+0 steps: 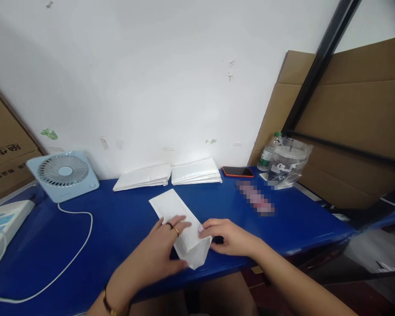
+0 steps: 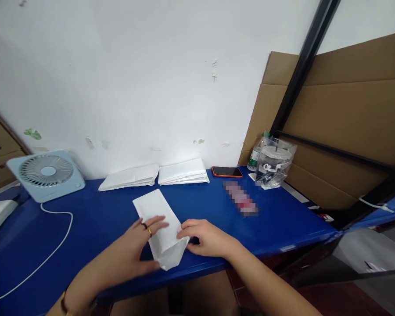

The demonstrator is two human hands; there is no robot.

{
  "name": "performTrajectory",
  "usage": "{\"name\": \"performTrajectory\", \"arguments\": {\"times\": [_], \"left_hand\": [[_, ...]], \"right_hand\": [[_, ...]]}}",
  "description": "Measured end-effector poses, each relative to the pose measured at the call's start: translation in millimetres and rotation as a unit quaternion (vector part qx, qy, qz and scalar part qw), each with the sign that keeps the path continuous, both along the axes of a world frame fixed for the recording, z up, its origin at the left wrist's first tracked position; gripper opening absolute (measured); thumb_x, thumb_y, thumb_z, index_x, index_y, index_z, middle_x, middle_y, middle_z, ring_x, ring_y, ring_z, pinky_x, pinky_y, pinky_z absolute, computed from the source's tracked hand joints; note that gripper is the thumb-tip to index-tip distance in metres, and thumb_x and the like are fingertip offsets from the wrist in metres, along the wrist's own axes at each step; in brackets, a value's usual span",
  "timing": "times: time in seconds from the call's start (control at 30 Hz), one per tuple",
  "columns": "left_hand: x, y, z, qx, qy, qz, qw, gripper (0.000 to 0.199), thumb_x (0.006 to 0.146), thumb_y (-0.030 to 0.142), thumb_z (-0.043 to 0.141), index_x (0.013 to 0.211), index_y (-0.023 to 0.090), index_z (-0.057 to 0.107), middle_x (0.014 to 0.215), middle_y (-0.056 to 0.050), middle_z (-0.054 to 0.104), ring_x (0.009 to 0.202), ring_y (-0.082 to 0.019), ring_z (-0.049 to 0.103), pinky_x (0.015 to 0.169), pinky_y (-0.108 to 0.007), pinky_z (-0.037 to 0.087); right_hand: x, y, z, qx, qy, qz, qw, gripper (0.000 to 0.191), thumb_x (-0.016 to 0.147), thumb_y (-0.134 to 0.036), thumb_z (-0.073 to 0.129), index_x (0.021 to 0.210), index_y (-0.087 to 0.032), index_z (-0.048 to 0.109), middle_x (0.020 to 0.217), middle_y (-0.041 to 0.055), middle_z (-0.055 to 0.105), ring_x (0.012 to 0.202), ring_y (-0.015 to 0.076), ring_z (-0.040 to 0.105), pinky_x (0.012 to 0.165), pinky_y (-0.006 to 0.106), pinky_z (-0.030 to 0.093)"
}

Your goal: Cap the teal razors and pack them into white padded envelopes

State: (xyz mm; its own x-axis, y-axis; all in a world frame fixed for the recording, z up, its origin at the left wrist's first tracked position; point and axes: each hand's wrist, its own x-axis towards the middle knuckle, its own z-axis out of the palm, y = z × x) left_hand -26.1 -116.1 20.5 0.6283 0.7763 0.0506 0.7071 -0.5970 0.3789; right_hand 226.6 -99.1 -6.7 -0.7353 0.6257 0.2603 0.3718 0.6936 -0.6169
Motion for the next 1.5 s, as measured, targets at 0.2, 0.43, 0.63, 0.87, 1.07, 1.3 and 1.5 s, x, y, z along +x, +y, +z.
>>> {"name": "performTrajectory", "arguments": {"times": [0.2,0.43,0.63,0.87,1.07,1.3,1.5], "left_hand": [[8.4,-44.8,-39.6,0.004,-0.101,0.161,0.982,0.016,0.087,0.033,0.046,0.093,0.023,0.057,0.12,-0.008,0.054,0.105,-0.022,0.055,0.087,-0.035,0.045],[11.0,-24.0,-37.6,-0.011,-0.064,0.237,0.969,0.015,0.086,0.027,0.045,0.081,0.02,0.057,0.091,-0.005,0.058,0.078,-0.019,0.057,0.068,-0.029,0.04],[2.8,-2.0,-34.1,-0.072,-0.076,0.232,0.967,0.008,0.076,0.025,0.056,0.081,0.02,0.058,0.083,-0.003,0.061,0.077,-0.017,0.057,0.066,-0.026,0.036],[-5.3,0.7,-34.8,-0.143,-0.188,0.204,0.95,0.023,0.075,0.02,0.051,0.098,0.02,0.05,0.068,0.003,0.056,0.063,-0.014,0.054,0.058,-0.023,0.037],[6.3,3.3,-36.7,-0.131,-0.186,0.194,0.954,0.03,0.074,0.015,0.049,0.103,0.019,0.048,0.066,0.002,0.057,0.061,-0.015,0.056,0.057,-0.024,0.039],[2.6,-16.4,-29.7,0.085,-0.071,0.064,0.992,0.036,0.074,0.025,0.063,0.109,0.027,0.058,0.118,-0.005,0.058,0.107,-0.024,0.053,0.091,-0.038,0.042],[-2.6,-17.0,-35.8,0.151,0.025,0.045,0.987,0.029,0.093,0.025,0.034,0.097,0.022,0.063,0.093,-0.007,0.069,0.085,-0.02,0.063,0.078,-0.034,0.047]], "right_hand": [[-19.7,-3.4,0.2,-0.023,0.007,-0.039,0.999,0.015,0.087,-0.027,0.053,0.085,-0.017,0.065,0.083,0.0025,0.065,0.073,0.0117,0.06,0.068,0.021,0.045],[-39.4,-6.0,-11.5,0.018,-0.021,-0.216,0.976,0.002,0.08,-0.02,0.058,0.08,-0.018,0.058,0.075,0.0001,0.059,0.064,0.0126,0.054,0.057,0.023,0.04],[-47.5,-25.0,-10.7,0.259,-0.072,-0.111,0.957,0.018,0.084,-0.028,0.055,0.1,-0.021,0.06,0.099,0.007,0.061,0.095,0.0215,0.051,0.079,0.036,0.039],[-65.6,-30.1,-16.0,0.312,-0.157,-0.075,0.934,0.028,0.085,-0.034,0.052,0.105,-0.015,0.057,0.089,0.0084,0.062,0.089,0.0218,0.053,0.078,0.036,0.039],[-66.1,-29.0,-15.6,0.304,-0.17,-0.097,0.932,0.022,0.087,-0.027,0.05,0.103,-0.015,0.057,0.09,0.009,0.064,0.089,0.0216,0.057,0.073,0.032,0.044],[-53.4,-12.7,-19.3,0.336,-0.207,-0.049,0.918,0.017,0.09,-0.016,0.043,0.098,-0.015,0.058,0.091,0.0086,0.065,0.09,0.019,0.061,0.067,0.028,0.048],[-53.7,-15.6,-18.7,0.331,-0.124,-0.082,0.932,0.03,0.088,-0.028,0.048,0.114,-0.014,0.055,0.101,0.012,0.067,0.1,0.0227,0.06,0.079,0.033,0.05]]}}
